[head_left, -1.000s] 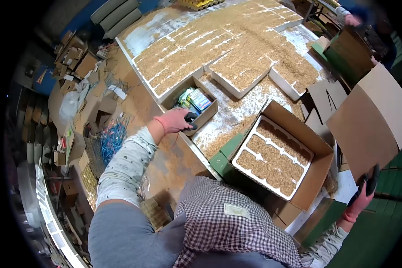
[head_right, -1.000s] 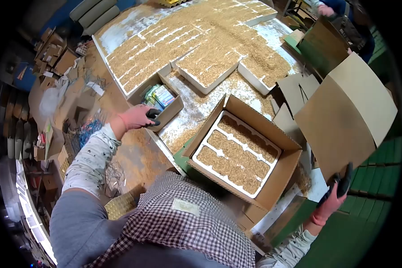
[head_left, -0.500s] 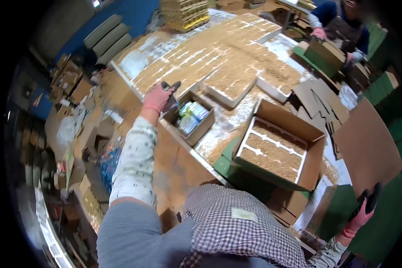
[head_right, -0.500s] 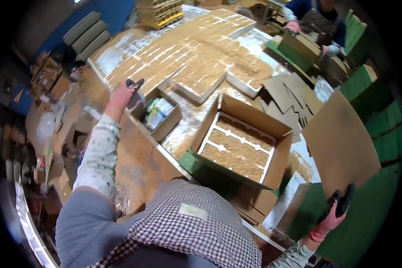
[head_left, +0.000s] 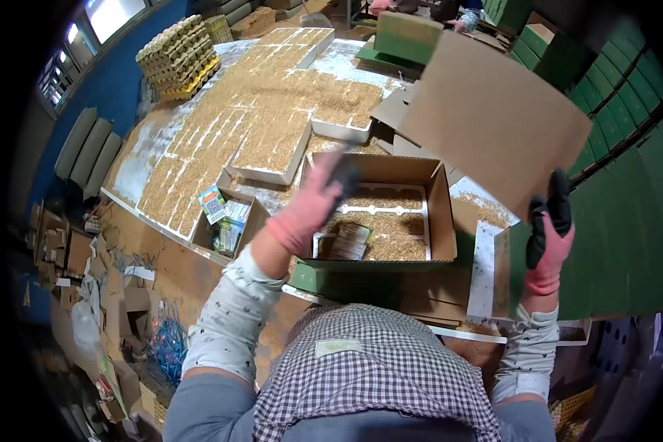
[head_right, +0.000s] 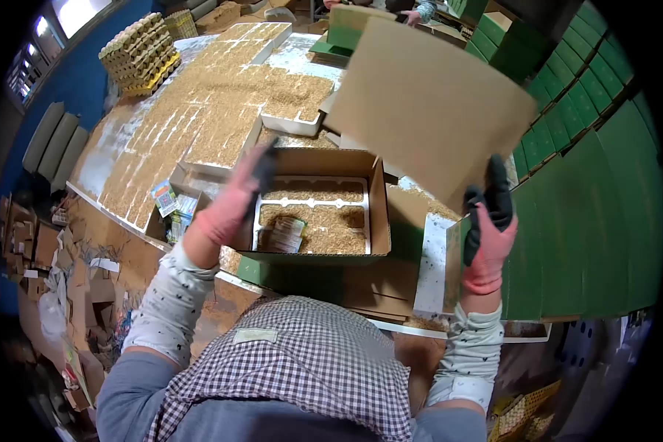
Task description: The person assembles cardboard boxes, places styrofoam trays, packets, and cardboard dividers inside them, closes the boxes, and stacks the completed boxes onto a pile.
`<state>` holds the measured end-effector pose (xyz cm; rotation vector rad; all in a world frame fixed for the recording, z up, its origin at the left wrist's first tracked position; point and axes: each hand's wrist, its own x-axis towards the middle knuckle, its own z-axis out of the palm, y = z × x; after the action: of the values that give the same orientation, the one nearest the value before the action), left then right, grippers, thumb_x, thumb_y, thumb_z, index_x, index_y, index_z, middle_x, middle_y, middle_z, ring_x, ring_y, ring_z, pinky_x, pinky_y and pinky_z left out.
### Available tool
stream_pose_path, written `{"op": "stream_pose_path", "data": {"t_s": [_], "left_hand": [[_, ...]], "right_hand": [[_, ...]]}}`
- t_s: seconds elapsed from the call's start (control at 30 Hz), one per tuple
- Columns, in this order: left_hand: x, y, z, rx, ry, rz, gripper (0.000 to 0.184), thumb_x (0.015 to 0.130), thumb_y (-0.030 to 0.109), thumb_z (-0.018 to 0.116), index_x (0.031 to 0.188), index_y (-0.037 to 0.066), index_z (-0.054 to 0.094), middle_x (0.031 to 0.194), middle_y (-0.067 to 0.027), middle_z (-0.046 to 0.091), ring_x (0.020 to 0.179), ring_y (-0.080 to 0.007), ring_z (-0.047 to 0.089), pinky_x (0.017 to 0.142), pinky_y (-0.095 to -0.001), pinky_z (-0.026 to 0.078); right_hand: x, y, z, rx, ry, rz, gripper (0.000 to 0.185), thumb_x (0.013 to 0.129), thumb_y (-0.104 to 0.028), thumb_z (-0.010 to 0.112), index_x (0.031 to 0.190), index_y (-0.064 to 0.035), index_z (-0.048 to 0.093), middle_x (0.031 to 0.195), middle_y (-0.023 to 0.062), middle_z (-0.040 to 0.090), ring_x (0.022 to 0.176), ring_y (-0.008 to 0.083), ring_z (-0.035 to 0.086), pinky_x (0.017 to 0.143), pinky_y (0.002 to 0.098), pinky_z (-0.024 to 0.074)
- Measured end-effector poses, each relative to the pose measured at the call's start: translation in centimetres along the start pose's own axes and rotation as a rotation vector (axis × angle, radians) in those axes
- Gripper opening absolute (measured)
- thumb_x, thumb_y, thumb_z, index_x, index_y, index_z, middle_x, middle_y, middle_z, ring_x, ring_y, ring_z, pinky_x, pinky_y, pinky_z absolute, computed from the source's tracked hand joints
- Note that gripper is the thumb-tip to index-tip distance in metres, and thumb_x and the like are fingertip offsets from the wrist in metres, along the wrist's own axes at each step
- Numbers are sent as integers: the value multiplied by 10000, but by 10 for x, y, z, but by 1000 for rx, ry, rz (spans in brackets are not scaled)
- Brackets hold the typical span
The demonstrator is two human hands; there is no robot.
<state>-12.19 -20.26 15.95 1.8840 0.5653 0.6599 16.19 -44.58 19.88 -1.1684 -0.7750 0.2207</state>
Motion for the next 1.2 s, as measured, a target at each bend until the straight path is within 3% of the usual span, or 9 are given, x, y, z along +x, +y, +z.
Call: {"op": "stream_pose_path", "data": {"t_s": [0.1, 0.27, 0.33, 0.43, 0.63, 0.7, 0.9, 1.1, 1.2], "left_hand": [[26, -7, -47, 226, 440, 306, 725, 875, 391, 562, 1414, 19, 250, 1461, -121, 290, 1328, -218, 285, 1082, -406, 275], [78, -19, -83, -831, -31, -440, 857, 851, 617, 467, 1447, 84, 161, 1336, -297, 397, 1087, -374, 543, 904, -400, 457], [88, -37, -78, -135, -117, -116, 733, 877, 514, 508, 1416, 79, 269, 1249, -217, 510, 995, -245, 588, 772, -322, 493], [94, -24, -62, -425, -168, -457, 632, 852, 302, 613, 1384, 82, 354, 1079, -100, 604, 924, -154, 592, 741, -273, 489], [95, 2, -40, 23, -189, 445, 589, 888, 291, 536, 1388, 52, 337, 1266, -169, 516, 1128, -230, 531, 917, -321, 440], [92, 7, -45, -1052, -612, -84, 548, 950, 365, 364, 1400, 54, 319, 1410, -171, 367, 1286, -304, 374, 1049, -393, 320], [84, 50, -48, 419, -188, 649, 251, 758, 51, 657, 1008, 73, 657, 986, -123, 656, 897, -274, 632, 801, -306, 506], [88, 82, -57, 724, 226, 1092, 218, 770, 77, 662, 985, 39, 652, 971, -128, 658, 849, -270, 644, 777, -310, 507], [107, 22, -45, 225, 776, 708, 227, 781, 57, 633, 1001, 5, 641, 977, -131, 657, 852, -255, 640, 764, -304, 509]], "right_hand": [[-23, -4, 36, -18, -73, 222, 519, 803, 63, 570, 1307, 28, 450, 1321, 103, 496, 1101, 145, 532, 906, 251, 441], [-29, 1, 55, 59, -471, 553, 527, 790, 45, 531, 1310, 12, 453, 1284, 61, 526, 946, 82, 562, 755, 198, 445], [-28, 0, 62, 0, -454, 478, 539, 786, 31, 507, 1320, 0, 439, 1304, 56, 503, 971, 74, 560, 709, 174, 445], [-26, -7, 67, 30, -512, 524, 554, 805, 12, 534, 1344, -14, 410, 1304, 50, 492, 944, 46, 524, 733, 158, 440], [-41, -13, 70, -26, -399, 516, 624, 778, 32, 624, 1357, -6, 396, 1340, 68, 461, 1026, 46, 485, 797, 178, 442], [-40, -8, 51, 82, -364, 424, 637, 759, -14, 666, 1341, 23, 411, 1372, 95, 440, 1193, 131, 441, 972, 253, 358], [-35, -24, 31, -87, -500, 540, 695, 725, -130, 744, 1322, 35, 427, 1344, 121, 469, 1266, 182, 399, 1065, 311, 275], [-27, -71, 52, -58, -390, 551, 746, 673, -76, 766, 1327, 30, 423, 1340, 118, 471, 1254, 180, 416, 1052, 307, 300], [-63, -41, 112, -35, -447, 204, 677, 719, 77, 664, 1342, 23, 404, 1392, 96, 416, 1281, 172, 374, 992, 303, 393]]}}
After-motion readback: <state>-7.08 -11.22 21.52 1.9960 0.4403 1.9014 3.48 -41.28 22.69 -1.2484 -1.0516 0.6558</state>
